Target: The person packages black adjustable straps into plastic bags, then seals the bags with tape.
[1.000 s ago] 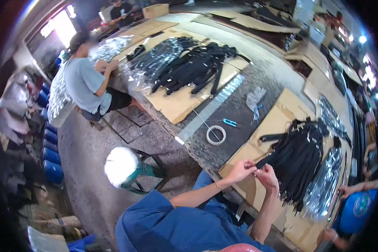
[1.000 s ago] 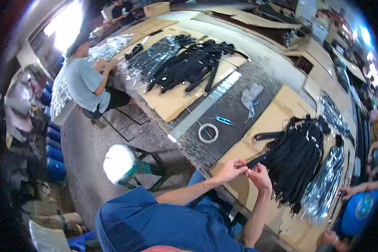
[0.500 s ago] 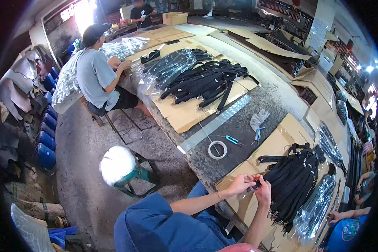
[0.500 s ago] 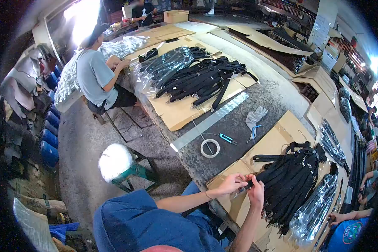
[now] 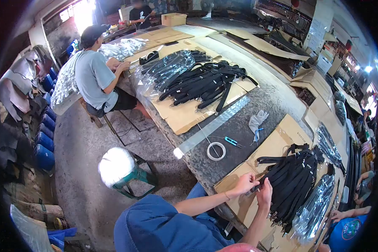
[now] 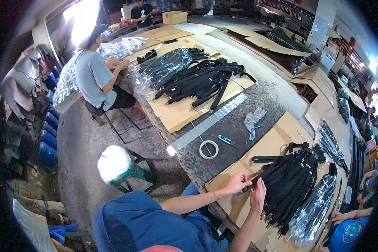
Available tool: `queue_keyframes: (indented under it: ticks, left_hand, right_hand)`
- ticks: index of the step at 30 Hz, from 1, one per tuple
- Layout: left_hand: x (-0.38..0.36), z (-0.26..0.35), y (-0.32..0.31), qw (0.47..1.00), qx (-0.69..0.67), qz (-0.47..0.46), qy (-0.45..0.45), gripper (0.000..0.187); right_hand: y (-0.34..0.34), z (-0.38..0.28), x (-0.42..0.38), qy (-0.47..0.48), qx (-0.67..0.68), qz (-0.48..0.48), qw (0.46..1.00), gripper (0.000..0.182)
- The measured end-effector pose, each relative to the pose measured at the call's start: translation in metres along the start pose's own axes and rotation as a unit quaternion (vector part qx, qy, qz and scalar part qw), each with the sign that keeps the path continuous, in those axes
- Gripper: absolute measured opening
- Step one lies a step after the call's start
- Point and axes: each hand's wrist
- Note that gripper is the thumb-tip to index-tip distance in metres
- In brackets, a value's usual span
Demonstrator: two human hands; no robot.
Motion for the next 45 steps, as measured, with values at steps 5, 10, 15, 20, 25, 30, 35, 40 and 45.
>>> queue_keyframes:
  ticks: [5,10,15,20,25,30,35,40,45]
  left_hand:
    - [0.002,-0.001,0.003,0.999,0.006,0.033,0.007,0.024]
    - [0.005,0.004,0.013,0.999,0.027,0.029,0.026,0.027]
    - [0.007,-0.013,0.026,0.974,-0.042,-0.206,0.083,0.03]
    - [0.012,-0.026,0.017,0.964,-0.076,-0.226,0.122,0.027]
    - [0.0,0.001,0.018,0.959,-0.06,-0.217,0.173,0.018]
    - [0.018,-0.008,0.001,0.969,-0.148,-0.168,0.107,0.016]
    - [0.007,0.024,0.012,0.949,-0.131,-0.246,0.148,0.015]
    - [-0.008,0.024,0.007,0.952,-0.109,-0.234,0.165,0.013]
    - [0.013,0.034,-0.006,0.952,-0.198,-0.208,0.106,0.013]
  right_hand:
    - [0.003,-0.004,0.005,0.016,-0.155,-0.047,0.987,0.01]
    - [0.007,-0.002,0.009,0.063,-0.199,-0.105,0.972,0.009]
    - [0.006,-0.003,0.006,0.058,-0.165,-0.053,0.983,0.003]
    - [0.025,0.01,0.027,0.021,-0.109,-0.051,0.992,0.014]
    - [0.012,-0.008,0.043,0.011,-0.016,0.018,1.0,0.02]
    - [0.009,-0.003,0.02,0.023,-0.042,-0.074,0.996,0.018]
    - [0.004,-0.024,0.033,-0.021,0.075,-0.025,0.997,0.035]
    - [-0.01,-0.031,0.039,0.069,0.057,0.021,0.996,0.02]
    - [-0.014,-0.032,0.007,0.052,-0.027,-0.114,0.992,0.028]
Point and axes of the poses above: each hand's wrist, its own x-axis towards the middle knuckle, its own y-axis out of the back of the hand, z = x × y, and after that the axes turned 5 degrees about z, right-handed
